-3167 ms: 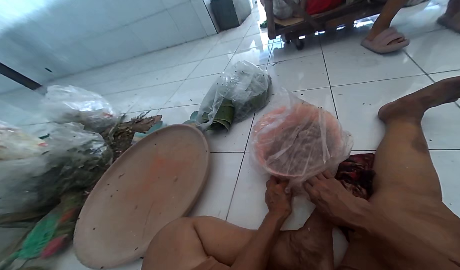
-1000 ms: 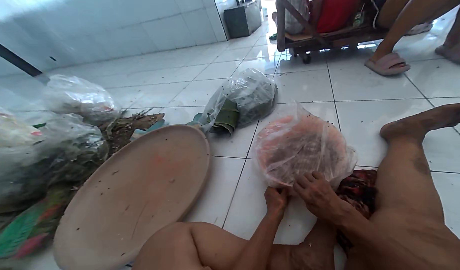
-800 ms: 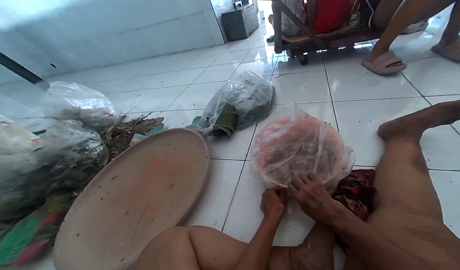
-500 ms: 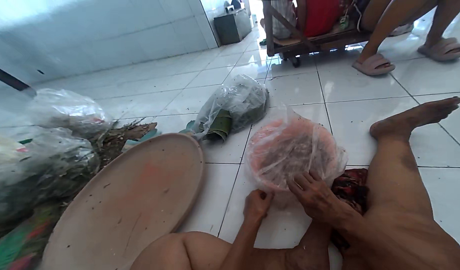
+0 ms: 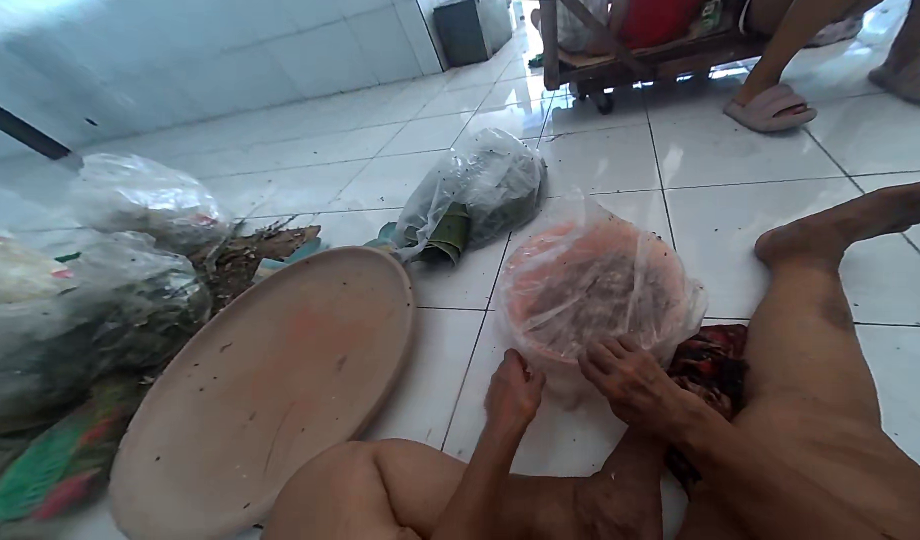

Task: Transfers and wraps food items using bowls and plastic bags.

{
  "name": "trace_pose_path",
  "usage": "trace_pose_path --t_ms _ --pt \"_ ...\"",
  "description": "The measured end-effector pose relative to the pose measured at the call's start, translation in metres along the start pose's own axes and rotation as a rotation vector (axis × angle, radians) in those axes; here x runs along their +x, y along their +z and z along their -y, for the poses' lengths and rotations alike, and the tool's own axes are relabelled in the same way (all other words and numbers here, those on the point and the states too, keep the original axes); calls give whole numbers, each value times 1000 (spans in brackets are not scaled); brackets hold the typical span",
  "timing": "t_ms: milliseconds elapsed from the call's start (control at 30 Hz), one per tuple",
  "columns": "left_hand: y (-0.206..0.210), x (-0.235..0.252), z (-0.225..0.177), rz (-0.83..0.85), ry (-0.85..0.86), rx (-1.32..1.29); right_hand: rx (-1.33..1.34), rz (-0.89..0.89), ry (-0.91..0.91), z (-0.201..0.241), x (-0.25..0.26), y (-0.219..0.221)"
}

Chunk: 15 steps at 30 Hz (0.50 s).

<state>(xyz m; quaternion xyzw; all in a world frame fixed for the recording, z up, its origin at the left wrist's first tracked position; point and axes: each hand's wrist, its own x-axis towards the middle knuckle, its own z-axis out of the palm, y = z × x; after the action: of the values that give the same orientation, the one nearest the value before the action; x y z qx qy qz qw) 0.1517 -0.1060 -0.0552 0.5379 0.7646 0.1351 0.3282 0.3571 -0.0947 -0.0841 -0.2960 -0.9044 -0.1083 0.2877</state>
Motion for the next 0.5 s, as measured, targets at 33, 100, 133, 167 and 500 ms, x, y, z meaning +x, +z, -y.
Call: trace_pose_path --t_ms 33,100,133,167,500 --pt "7 3 5 -14 11 32 5 -10 5 -1 0 -2" --pt "22 5 12 -33 19 50 18 -44 -8 -3 0 -8" --pt "28 4 12 -43 7 49 31 -77 -32 -3 1 -12" --pt "32 4 10 -46 -12 43 43 -110 -62 -1 3 -17" --pt "27 -12 10 8 191 -873 205 461 259 30 -11 -25"
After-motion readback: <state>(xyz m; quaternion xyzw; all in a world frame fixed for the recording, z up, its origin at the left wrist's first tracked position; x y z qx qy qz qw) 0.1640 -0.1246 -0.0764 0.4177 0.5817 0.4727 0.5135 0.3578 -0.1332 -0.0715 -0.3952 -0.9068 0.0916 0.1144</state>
